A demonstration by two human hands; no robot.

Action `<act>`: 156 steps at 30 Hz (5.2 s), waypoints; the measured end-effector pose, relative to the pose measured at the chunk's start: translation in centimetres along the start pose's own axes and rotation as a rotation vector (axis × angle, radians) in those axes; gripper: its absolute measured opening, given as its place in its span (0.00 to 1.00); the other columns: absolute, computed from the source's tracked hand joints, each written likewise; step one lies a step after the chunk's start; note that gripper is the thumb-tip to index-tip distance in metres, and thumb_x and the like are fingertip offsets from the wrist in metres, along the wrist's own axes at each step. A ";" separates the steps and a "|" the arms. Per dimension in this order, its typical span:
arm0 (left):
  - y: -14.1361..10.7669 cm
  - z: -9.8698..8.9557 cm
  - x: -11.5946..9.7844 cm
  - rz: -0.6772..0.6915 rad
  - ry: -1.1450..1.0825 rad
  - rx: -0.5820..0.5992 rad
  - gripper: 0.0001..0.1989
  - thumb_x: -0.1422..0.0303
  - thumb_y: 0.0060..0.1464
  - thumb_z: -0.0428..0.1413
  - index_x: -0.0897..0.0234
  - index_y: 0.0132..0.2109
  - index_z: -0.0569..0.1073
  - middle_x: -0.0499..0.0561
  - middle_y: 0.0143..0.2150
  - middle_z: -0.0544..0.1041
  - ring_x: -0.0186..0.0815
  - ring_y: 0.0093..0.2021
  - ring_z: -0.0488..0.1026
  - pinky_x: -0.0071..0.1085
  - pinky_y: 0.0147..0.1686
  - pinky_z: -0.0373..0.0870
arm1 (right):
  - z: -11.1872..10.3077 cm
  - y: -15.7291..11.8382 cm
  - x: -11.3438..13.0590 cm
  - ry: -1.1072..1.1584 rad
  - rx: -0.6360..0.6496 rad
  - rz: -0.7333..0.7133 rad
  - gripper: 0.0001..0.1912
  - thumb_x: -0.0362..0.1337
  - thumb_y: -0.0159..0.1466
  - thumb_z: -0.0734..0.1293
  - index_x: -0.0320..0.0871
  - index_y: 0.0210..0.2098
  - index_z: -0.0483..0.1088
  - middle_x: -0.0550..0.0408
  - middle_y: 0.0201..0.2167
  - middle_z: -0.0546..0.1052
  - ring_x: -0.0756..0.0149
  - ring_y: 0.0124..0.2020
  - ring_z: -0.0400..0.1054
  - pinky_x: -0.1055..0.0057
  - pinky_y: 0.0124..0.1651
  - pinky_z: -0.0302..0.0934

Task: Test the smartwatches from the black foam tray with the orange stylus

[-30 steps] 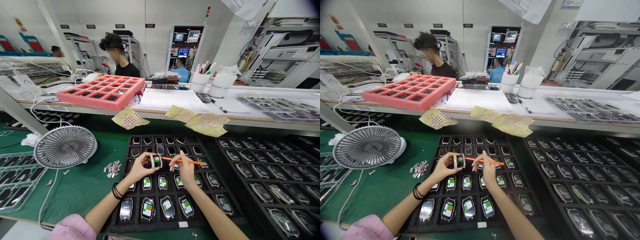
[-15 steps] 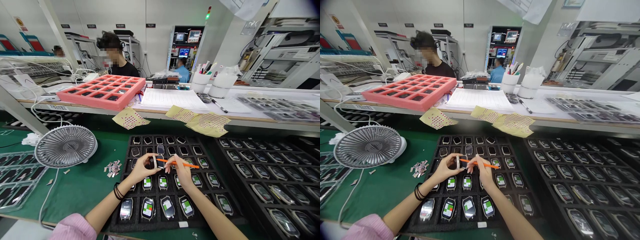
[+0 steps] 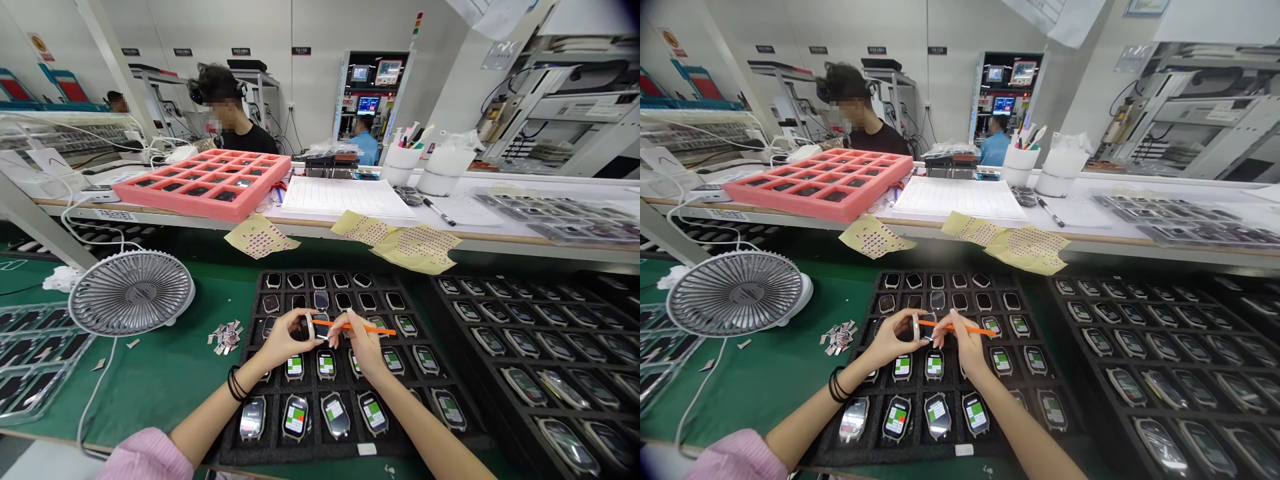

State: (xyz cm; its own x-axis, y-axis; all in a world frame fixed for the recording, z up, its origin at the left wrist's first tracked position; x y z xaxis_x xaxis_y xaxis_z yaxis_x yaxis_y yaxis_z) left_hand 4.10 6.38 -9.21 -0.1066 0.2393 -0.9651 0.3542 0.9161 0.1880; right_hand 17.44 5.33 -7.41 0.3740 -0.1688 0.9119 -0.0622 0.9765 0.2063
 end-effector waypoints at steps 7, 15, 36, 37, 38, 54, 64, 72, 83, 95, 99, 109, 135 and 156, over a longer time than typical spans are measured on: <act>0.0 -0.1 -0.1 0.033 0.016 -0.011 0.24 0.70 0.42 0.65 0.65 0.49 0.71 0.57 0.48 0.75 0.43 0.48 0.73 0.38 0.49 0.70 | -0.1 -0.1 0.0 0.007 0.005 -0.012 0.24 0.51 0.63 0.62 0.40 0.22 0.75 0.53 0.17 0.75 0.68 0.16 0.67 0.71 0.21 0.61; -0.2 0.0 -0.3 0.053 0.073 -0.013 0.24 0.70 0.42 0.65 0.65 0.49 0.72 0.57 0.48 0.75 0.43 0.48 0.73 0.37 0.47 0.71 | -0.1 -0.2 0.1 -0.040 -0.011 -0.021 0.24 0.50 0.63 0.62 0.40 0.20 0.73 0.54 0.16 0.73 0.69 0.15 0.65 0.72 0.19 0.59; 0.0 -0.5 -0.5 0.066 0.106 -0.044 0.23 0.70 0.44 0.64 0.64 0.49 0.71 0.56 0.48 0.75 0.42 0.48 0.73 0.35 0.47 0.70 | -2.6 -0.4 1.4 -0.190 -0.203 -0.127 0.23 0.51 0.66 0.58 0.43 0.26 0.71 0.53 0.23 0.78 0.65 0.25 0.72 0.68 0.31 0.68; 0.0 -0.6 -0.4 0.064 0.110 -0.056 0.23 0.70 0.44 0.64 0.64 0.49 0.71 0.56 0.47 0.75 0.42 0.48 0.73 0.35 0.47 0.70 | -2.6 -0.3 1.1 -0.219 -0.204 -0.093 0.20 0.50 0.65 0.60 0.43 0.25 0.70 0.52 0.28 0.79 0.64 0.29 0.73 0.67 0.35 0.69; 0.0 -0.8 -0.3 0.066 0.115 -0.068 0.23 0.70 0.44 0.63 0.64 0.49 0.71 0.56 0.47 0.75 0.42 0.48 0.73 0.35 0.47 0.70 | -2.5 0.0 0.4 -0.229 -0.181 -0.040 0.17 0.48 0.63 0.63 0.43 0.25 0.67 0.52 0.31 0.78 0.64 0.33 0.73 0.67 0.38 0.69; 0.3 -2.6 1.8 -0.007 0.219 -0.185 0.26 0.66 0.47 0.62 0.62 0.54 0.69 0.54 0.43 0.75 0.37 0.36 0.74 0.28 0.31 0.71 | -1.3 0.7 -3.2 -0.067 -0.025 0.174 0.23 0.43 0.52 0.73 0.45 0.21 0.53 0.60 0.25 0.66 0.69 0.26 0.64 0.63 0.33 0.73; 0.5 -2.1 3.0 -0.047 0.168 -0.137 0.31 0.69 0.46 0.61 0.63 0.58 0.66 0.57 0.51 0.72 0.41 0.46 0.72 0.34 0.41 0.72 | -1.0 0.6 -3.1 -0.091 -0.002 0.180 0.23 0.44 0.53 0.73 0.45 0.21 0.53 0.61 0.25 0.62 0.70 0.26 0.60 0.63 0.34 0.72; 0.5 -0.9 3.5 -0.066 0.109 -0.045 0.30 0.74 0.45 0.57 0.63 0.58 0.64 0.59 0.55 0.68 0.41 0.50 0.70 0.33 0.41 0.73 | -1.0 0.6 -3.3 -0.106 0.009 0.191 0.23 0.45 0.53 0.73 0.45 0.21 0.53 0.62 0.25 0.58 0.70 0.26 0.58 0.63 0.34 0.72; 0.5 -1.2 3.1 -0.113 0.036 -0.062 0.27 0.69 0.45 0.62 0.65 0.54 0.67 0.54 0.43 0.75 0.37 0.39 0.74 0.28 0.34 0.71 | -1.0 0.5 -3.5 -0.109 0.023 0.187 0.22 0.44 0.54 0.72 0.44 0.22 0.54 0.62 0.25 0.57 0.72 0.26 0.56 0.64 0.33 0.72; 0.5 -0.6 4.1 -0.179 -0.033 -0.021 0.31 0.68 0.42 0.63 0.66 0.55 0.65 0.58 0.48 0.73 0.39 0.40 0.74 0.32 0.37 0.72 | -0.8 0.5 -3.4 -0.121 0.042 0.179 0.21 0.44 0.54 0.72 0.44 0.22 0.55 0.63 0.24 0.57 0.72 0.25 0.55 0.65 0.32 0.73; 0.5 -0.5 4.2 -0.185 -0.025 -0.016 0.31 0.64 0.45 0.61 0.66 0.57 0.64 0.60 0.50 0.72 0.39 0.42 0.73 0.31 0.36 0.71 | -0.8 0.5 -3.4 -0.131 0.038 0.185 0.21 0.45 0.54 0.72 0.44 0.21 0.55 0.63 0.24 0.57 0.72 0.24 0.55 0.64 0.31 0.73; 0.6 -0.6 4.0 -0.185 -0.010 -0.023 0.32 0.61 0.47 0.61 0.66 0.58 0.65 0.61 0.51 0.72 0.40 0.41 0.72 0.31 0.34 0.72 | -0.8 0.4 -3.4 -0.141 0.042 0.178 0.21 0.45 0.54 0.72 0.44 0.22 0.55 0.63 0.24 0.57 0.73 0.24 0.56 0.65 0.32 0.72; 0.5 -0.3 4.0 -0.165 -0.051 0.005 0.32 0.66 0.47 0.61 0.64 0.60 0.63 0.60 0.56 0.65 0.37 0.42 0.72 0.29 0.34 0.72 | -0.8 0.4 -3.3 -0.176 0.026 0.169 0.22 0.48 0.53 0.72 0.45 0.21 0.55 0.62 0.25 0.57 0.71 0.23 0.57 0.64 0.30 0.72; 0.5 -0.3 4.2 -0.190 0.006 0.008 0.29 0.70 0.48 0.58 0.63 0.59 0.65 0.58 0.55 0.69 0.37 0.41 0.72 0.28 0.32 0.71 | -0.6 0.3 -3.9 -0.314 0.088 0.159 0.21 0.48 0.55 0.70 0.46 0.22 0.55 0.63 0.22 0.59 0.71 0.20 0.58 0.65 0.29 0.71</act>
State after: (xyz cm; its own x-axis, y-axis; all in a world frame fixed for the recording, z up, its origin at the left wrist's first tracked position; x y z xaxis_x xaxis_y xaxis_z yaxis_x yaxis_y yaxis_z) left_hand 3.51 7.94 -13.13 -0.1780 0.0641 -0.9819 0.3342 0.9425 0.0010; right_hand 16.49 6.32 -11.11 0.0514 -0.0618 0.9968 -0.1811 0.9810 0.0701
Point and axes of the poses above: each hand's wrist, its own y-axis towards the middle knuckle, its own z-axis out of the palm, x = y × z, the point moved 10 cm from there along y, towards the middle knuckle
